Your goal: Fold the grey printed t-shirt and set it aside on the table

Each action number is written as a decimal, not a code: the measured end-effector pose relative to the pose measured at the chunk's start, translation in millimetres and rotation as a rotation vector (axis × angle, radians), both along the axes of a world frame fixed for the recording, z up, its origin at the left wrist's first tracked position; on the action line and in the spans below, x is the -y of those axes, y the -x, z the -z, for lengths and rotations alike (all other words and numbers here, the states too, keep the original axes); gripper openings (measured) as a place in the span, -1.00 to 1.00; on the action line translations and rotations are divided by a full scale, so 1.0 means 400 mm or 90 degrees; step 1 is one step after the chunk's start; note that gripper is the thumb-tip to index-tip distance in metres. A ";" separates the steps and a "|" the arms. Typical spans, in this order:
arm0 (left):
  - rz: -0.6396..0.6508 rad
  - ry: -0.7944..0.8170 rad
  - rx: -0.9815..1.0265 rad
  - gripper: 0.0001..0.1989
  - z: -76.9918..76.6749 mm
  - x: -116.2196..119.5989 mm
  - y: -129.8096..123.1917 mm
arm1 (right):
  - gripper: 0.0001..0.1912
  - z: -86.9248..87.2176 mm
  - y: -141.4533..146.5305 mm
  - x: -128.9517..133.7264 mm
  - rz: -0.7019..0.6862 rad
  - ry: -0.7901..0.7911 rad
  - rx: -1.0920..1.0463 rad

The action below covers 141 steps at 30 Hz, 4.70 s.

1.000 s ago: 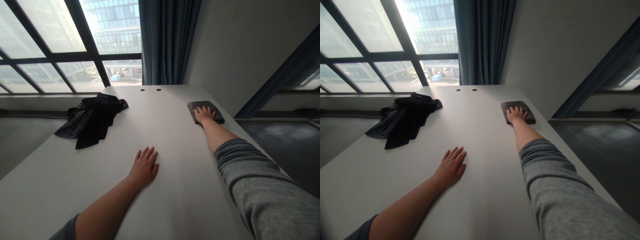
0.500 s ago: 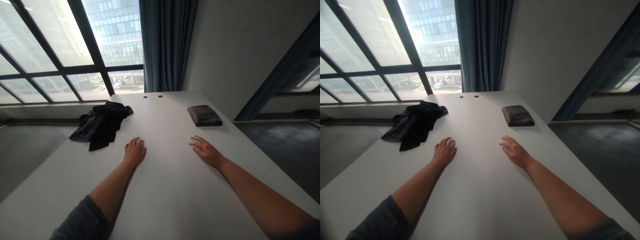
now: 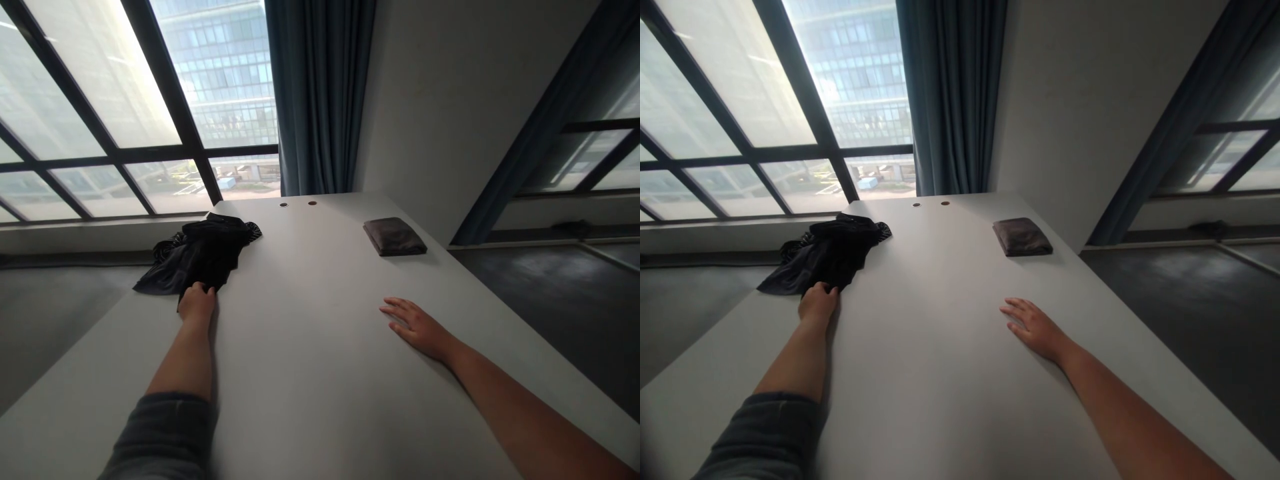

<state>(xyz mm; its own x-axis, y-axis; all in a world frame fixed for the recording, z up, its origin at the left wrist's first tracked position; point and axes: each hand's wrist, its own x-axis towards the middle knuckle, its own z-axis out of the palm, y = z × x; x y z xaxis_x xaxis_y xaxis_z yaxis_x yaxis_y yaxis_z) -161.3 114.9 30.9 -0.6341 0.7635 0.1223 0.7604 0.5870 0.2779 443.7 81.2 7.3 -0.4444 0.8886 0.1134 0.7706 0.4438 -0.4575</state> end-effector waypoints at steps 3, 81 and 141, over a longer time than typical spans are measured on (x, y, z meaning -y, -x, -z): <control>0.030 -0.018 0.028 -0.59 -0.012 0.016 0.013 | -0.50 0.002 0.000 -0.002 -0.001 -0.006 0.000; 0.621 -0.040 0.139 -0.73 0.007 0.109 -0.550 | -0.80 -0.078 0.439 -0.070 -0.011 0.115 -0.194; 0.665 -0.317 0.280 -0.92 -0.025 0.158 -0.588 | -0.78 -0.082 0.432 -0.014 -0.020 0.160 -0.451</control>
<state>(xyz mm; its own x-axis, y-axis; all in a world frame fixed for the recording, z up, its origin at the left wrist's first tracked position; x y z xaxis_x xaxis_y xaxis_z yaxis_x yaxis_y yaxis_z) 74.0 51.7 40.9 0.1902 0.8589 0.4755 0.5860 -0.4879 0.6469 270.8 86.8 39.9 -0.3655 0.9138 0.1774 0.2430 0.2776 -0.9295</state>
